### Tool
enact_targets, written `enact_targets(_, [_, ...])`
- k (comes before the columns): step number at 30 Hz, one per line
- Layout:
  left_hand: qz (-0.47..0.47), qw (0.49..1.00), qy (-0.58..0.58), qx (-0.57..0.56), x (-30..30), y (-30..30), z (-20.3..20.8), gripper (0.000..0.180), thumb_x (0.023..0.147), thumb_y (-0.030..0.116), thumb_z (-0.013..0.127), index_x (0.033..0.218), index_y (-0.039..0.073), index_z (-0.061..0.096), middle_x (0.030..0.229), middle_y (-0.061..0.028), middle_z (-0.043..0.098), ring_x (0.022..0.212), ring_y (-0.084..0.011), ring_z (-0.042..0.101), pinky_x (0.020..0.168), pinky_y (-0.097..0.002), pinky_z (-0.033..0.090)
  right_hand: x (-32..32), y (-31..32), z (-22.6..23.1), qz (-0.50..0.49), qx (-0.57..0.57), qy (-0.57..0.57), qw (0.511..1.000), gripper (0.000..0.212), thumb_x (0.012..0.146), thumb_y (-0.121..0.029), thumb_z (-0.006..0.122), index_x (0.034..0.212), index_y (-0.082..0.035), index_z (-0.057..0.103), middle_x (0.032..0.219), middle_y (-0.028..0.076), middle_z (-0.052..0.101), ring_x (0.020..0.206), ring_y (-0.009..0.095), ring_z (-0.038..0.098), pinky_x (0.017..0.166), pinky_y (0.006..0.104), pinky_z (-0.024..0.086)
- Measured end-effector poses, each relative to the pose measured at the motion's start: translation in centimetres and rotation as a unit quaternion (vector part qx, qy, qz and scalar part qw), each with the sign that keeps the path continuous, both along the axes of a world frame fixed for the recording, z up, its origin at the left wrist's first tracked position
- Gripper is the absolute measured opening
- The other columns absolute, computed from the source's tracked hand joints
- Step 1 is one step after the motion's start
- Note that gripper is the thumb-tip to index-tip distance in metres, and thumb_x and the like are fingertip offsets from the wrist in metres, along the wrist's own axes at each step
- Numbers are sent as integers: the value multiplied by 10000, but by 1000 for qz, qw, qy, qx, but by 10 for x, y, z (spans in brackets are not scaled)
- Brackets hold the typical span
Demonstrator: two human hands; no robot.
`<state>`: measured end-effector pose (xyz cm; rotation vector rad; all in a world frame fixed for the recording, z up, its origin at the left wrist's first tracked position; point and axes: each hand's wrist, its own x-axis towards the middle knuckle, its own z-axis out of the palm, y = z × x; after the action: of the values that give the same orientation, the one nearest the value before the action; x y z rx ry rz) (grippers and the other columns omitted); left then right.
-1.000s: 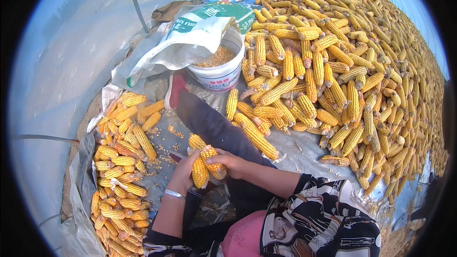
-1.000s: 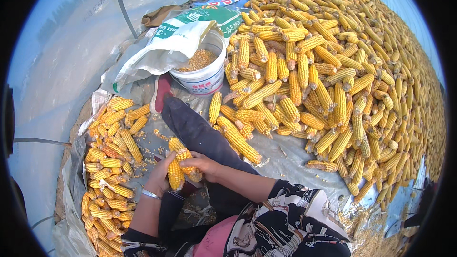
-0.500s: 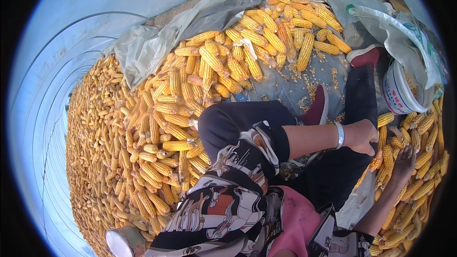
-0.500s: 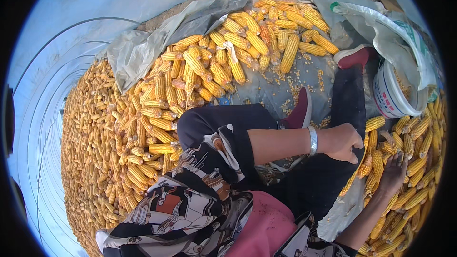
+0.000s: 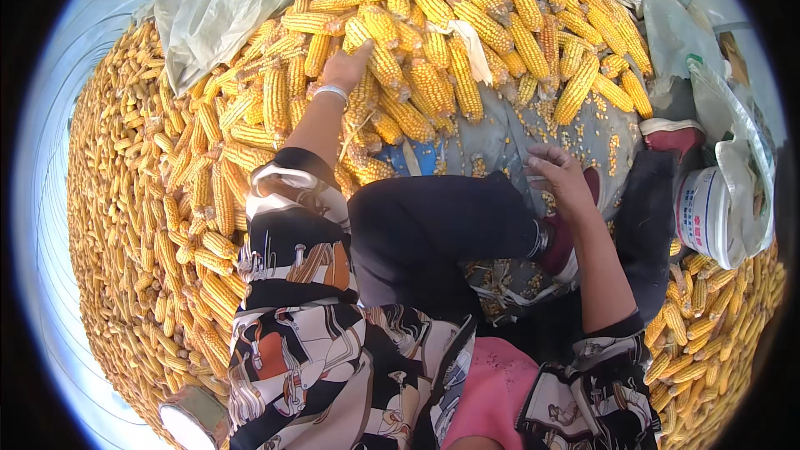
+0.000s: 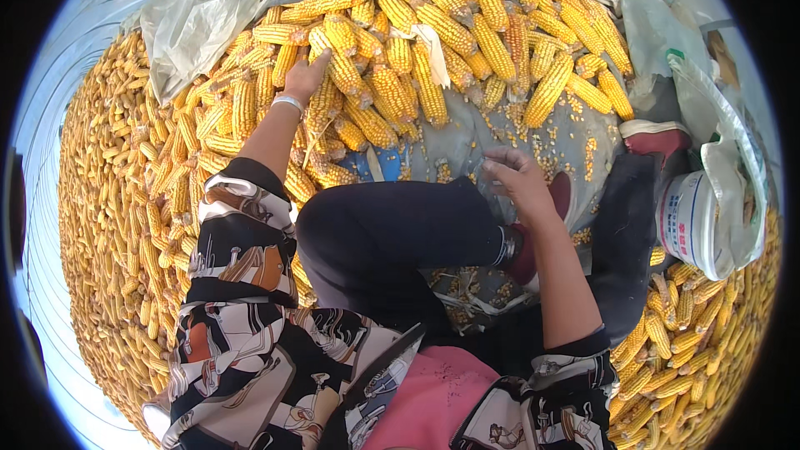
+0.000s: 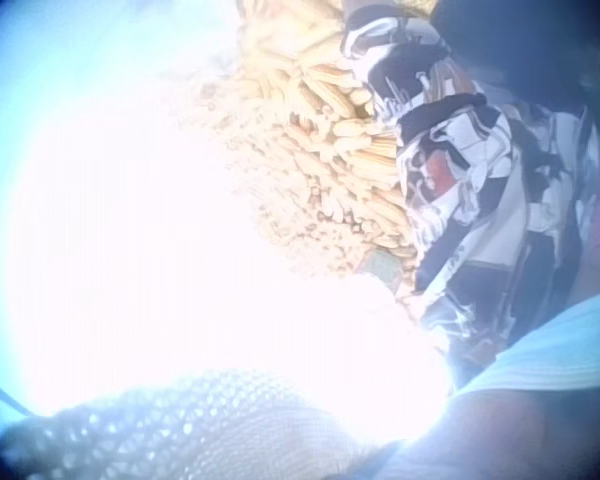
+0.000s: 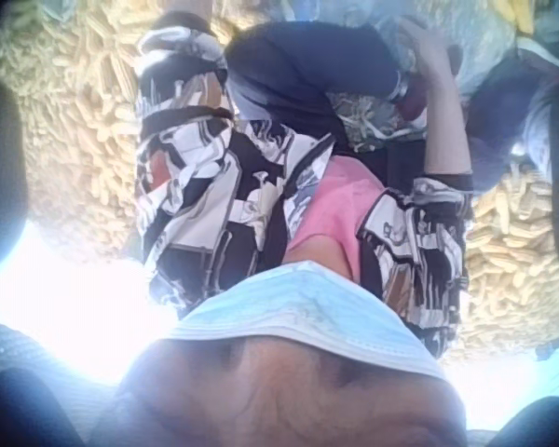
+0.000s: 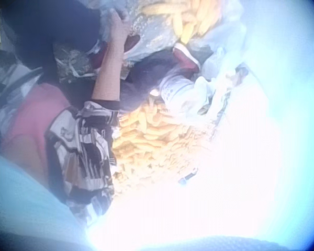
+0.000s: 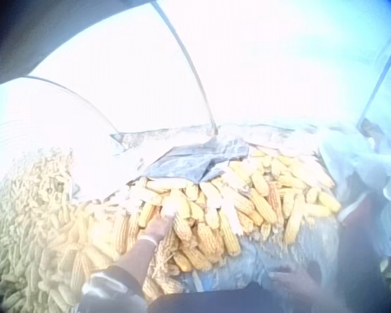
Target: The person sits on a tarp covered with corn cobs and repeatedly shucks corn by hand, removing kernels from the cob and placing them into a nearby bucket. The person handles multiple cobs one at a time, discarding the stripped cobs aside.
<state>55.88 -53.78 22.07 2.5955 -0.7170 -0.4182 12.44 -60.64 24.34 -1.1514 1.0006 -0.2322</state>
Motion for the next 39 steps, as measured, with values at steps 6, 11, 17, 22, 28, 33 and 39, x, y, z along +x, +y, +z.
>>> enact_targets(6, [-47, 990, 119, -61, 38, -22, -35, 1010, 838, 741, 473, 1414, -83, 388, 1451, -251, 419, 1370, -347, 382, 1127, -382, 283, 91, -12, -33, 100, -45, -12, 994, 602, 862, -305, 694, 1348, -2, 509, 1318, 128, 555, 1167, 221, 549, 933, 350, 464])
enact_targets(11, [30, 984, 150, -88, 31, -24, -42, 1020, 802, 692, 593, 1399, -112, 401, 1458, -255, 411, 1352, -311, 413, 1113, -377, 299, 175, -22, -59, 110, -95, -36, 989, 879, 849, -385, 713, 1450, 100, 293, 1446, 228, 418, 1335, 307, 430, 1091, 375, 354])
enact_targets(17, [-32, 996, 77, 5, 8, -13, -23, 890, 767, 779, 487, 1370, 126, 539, 1472, -228, 411, 1428, -463, 191, 1164, -507, 154, 254, -23, -69, 112, -146, 54, 981, 1038, 772, -515, 746, 1487, 54, 255, 1517, 285, 287, 1405, 358, 321, 1120, 417, 318])
enact_targets(22, [-13, 990, 141, -13, -4, -4, 4, 1076, 671, 776, 607, 1462, 74, 410, 1531, -343, 166, 1407, -530, 174, 1149, -508, 224, 254, -14, -72, 66, -76, 43, 994, 1072, 765, -540, 751, 1511, 14, 215, 1540, 278, 233, 1396, 373, 329, 1103, 439, 343])
enact_targets(28, [-31, 992, 108, -53, -41, 17, -14, 1121, 655, 701, 702, 1502, 73, 323, 1520, -370, 124, 1386, -543, 186, 1136, -502, 253, 229, -6, -64, 30, 48, -29, 998, 1131, 755, -518, 782, 1533, -17, 132, 1545, 197, 260, 1380, 302, 339, 1038, 443, 395])
enact_targets(33, [42, 957, 209, -197, -20, 13, -31, 1195, 672, 623, 760, 1542, 60, 165, 1475, -358, 284, 1372, -439, 334, 1136, -424, 292, 238, -8, -62, 4, 34, -2, 999, 1126, 737, -478, 810, 1526, -13, 155, 1515, 162, 323, 1355, 290, 373, 1033, 430, 401])
enact_targets(39, [5, 968, 175, -181, -50, 32, -41, 1186, 703, 548, 791, 1542, 45, 120, 1488, -342, 268, 1399, -446, 279, 1145, -441, 271, 220, -4, -57, 11, 102, -72, 992, 1058, 713, -289, 834, 1516, -66, 182, 1366, 137, 505, 1156, 277, 560, 860, 487, 496])
